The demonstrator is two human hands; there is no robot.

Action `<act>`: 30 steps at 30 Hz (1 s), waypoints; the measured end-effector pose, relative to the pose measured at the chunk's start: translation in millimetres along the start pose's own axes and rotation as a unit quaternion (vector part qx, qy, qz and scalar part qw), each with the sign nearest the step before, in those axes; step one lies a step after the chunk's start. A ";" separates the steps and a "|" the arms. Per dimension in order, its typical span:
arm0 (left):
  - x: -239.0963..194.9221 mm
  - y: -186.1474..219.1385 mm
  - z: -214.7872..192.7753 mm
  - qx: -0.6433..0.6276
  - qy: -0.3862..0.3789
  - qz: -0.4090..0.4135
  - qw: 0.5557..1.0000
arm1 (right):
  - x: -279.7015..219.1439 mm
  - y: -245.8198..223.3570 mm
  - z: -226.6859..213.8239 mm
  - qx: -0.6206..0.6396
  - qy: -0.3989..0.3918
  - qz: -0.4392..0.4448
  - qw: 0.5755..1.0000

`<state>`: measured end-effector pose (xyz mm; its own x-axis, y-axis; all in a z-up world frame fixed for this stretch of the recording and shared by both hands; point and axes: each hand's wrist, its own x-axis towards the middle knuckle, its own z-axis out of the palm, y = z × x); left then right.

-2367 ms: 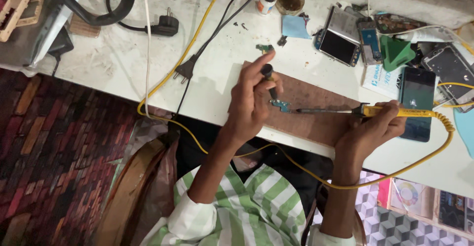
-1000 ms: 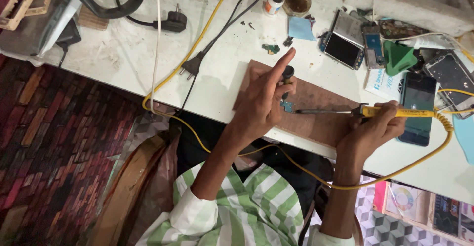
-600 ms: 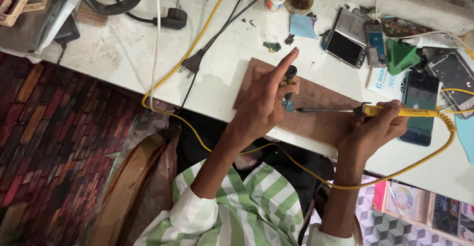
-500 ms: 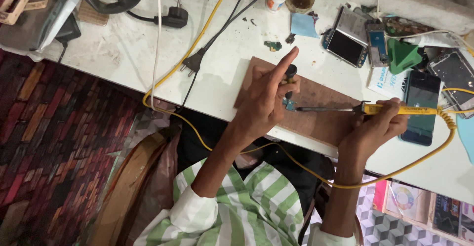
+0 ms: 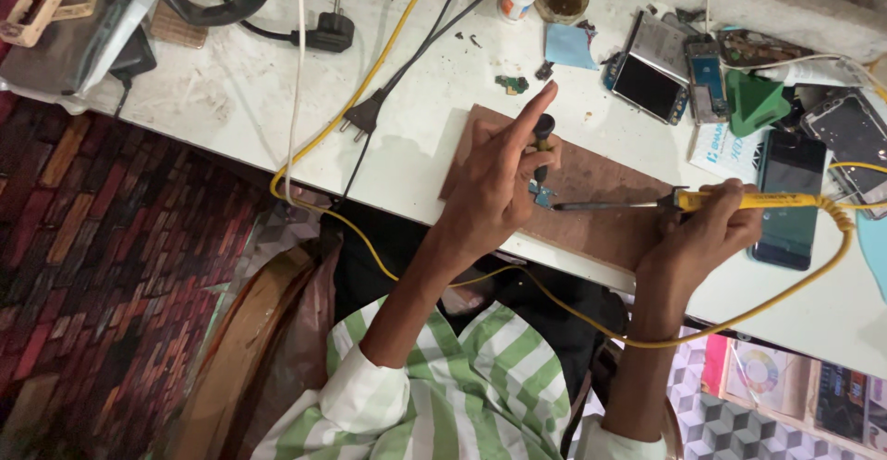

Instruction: The person uses a soldering iron and a small screwdriver to work on a small circuit board placed on a wooden mat. They repeatedly apply heat to specific points on the board while holding it steady with the other hand.

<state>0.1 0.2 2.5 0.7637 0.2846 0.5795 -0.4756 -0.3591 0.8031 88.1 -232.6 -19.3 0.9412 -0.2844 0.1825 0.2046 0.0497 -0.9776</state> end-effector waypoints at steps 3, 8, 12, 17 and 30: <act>0.6 2.1 -1.0 -0.038 -0.001 -0.025 0.999 | -6.0 1.9 -4.6 0.018 -0.011 -0.033 0.999; 3.3 5.8 -4.8 0.003 0.011 0.001 1.000 | -6.8 -3.2 -7.4 -0.054 -0.018 -0.132 0.990; 1.2 6.0 -5.5 0.019 0.020 0.000 1.000 | -13.2 -13.5 -8.5 -0.061 -0.058 -0.160 0.983; 4.5 6.8 -5.2 0.038 0.029 0.014 0.999 | -17.9 -41.2 2.4 -0.197 -0.078 -0.275 0.938; 6.4 0.8 -20.3 -0.063 0.046 -0.001 0.997 | -54.4 -115.2 46.8 -0.256 -0.184 -0.352 0.882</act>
<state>-4.2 19.8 9.7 0.7247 0.3678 0.5827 -0.5292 -0.2446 0.8125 25.9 -178.0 88.3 0.6728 0.2614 0.6921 0.7128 -0.4798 -0.5116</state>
